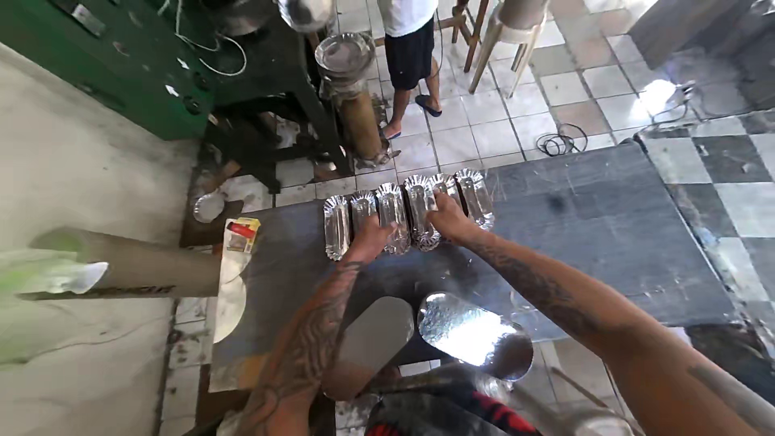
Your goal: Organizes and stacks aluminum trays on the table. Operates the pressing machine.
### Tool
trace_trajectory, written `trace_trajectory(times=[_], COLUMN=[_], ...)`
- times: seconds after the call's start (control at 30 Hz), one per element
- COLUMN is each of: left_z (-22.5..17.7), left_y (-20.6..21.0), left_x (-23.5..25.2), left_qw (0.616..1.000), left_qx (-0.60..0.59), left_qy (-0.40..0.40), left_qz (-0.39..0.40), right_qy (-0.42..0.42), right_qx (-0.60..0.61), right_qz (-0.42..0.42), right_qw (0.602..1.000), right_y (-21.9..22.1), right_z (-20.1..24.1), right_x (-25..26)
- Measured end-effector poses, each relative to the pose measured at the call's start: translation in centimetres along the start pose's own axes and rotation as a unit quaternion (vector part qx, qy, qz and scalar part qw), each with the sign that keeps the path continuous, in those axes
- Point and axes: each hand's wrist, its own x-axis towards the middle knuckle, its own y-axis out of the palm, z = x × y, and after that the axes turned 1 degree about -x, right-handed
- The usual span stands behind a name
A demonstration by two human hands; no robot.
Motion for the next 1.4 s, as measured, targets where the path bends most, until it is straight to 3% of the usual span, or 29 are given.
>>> trace_trajectory(times=[0.1,0.23,0.37,0.47,0.53,0.6,0.67,0.73,0.8,0.83,0.9,1.0,1.07,1.1,1.17,1.27,1.33,1.4], left_z=[-0.9,-1.4,-2.7,-2.2,0.3,4.1,6.5,7.7,9.3,10.3,10.7,9.5,8.5,8.6,9.9,12.4,15.4,15.7], left_y=[-0.4,-0.3,-2.4,-6.6,-9.2,-9.5,-7.3,-3.8,-0.3,0.8,2.3,2.6,0.5,-1.2,-6.7,-14.5,-14.5,-8.4], left_x=[-0.1,-0.1,-3.4,-11.6,-19.5,-25.8,-29.9,-32.5,-34.4,-35.0,-35.2,-36.9,-38.8,-40.4,-44.4,-48.5,-49.6,-48.9], left_qw=[0.995,0.991,0.995,0.991,0.975,0.941,0.916,0.933,0.959,0.967,0.971,0.985,0.992,0.992,0.982,0.916,0.873,0.817], left_qx=[0.098,0.117,0.09,0.026,-0.028,-0.095,-0.123,-0.108,-0.071,-0.059,-0.049,-0.026,0.002,0.005,-0.072,-0.268,-0.259,-0.2], left_qy=[-0.028,-0.062,0.005,0.06,0.043,0.047,0.062,0.05,0.07,0.107,0.181,0.166,0.127,0.125,0.121,0.135,0.158,0.181], left_qz=[0.016,0.018,-0.033,-0.12,-0.215,-0.321,-0.376,-0.339,-0.264,-0.222,-0.15,-0.027,0.016,-0.006,-0.123,-0.264,-0.381,-0.51], right_qy=[0.0,0.007,-0.027,-0.071,-0.1,-0.019,0.156,0.314,0.342,0.336,0.306,0.197,0.002,-0.113,-0.315,-0.426,-0.401,-0.368], right_qx=[-0.046,-0.088,-0.005,0.085,0.075,0.063,0.156,0.363,0.51,0.554,0.569,0.4,0.174,0.055,-0.135,-0.307,-0.369,-0.376], right_qz=[0.012,0.019,-0.006,-0.104,-0.269,-0.365,-0.324,-0.255,-0.231,-0.208,-0.13,0.042,0.066,0.041,-0.044,-0.047,-0.003,0.03], right_qw=[0.999,0.996,1.0,0.988,0.955,0.929,0.92,0.84,0.755,0.733,0.752,0.894,0.983,0.991,0.938,0.85,0.838,0.85], right_y=[-0.2,-0.2,-3.1,-8.6,-8.8,-5.1,1.3,7.2,10.0,10.2,9.1,6.8,5.0,3.9,2.1,0.2,0.3,0.6], right_z=[0.1,1.0,0.6,-3.3,-10.5,-18.3,-24.2,-26.0,-24.8,-23.6,-19.4,-11.1,-5.9,-3.8,-1.5,-1.0,-1.7,-2.9], right_x=[0.1,0.1,-2.3,-14.2,-23.5,-31.1,-35.7,-36.1,-35.5,-36.0,-37.7,-40.7,-39.8,-39.0,-35.3,-28.4,-25.6,-24.0])
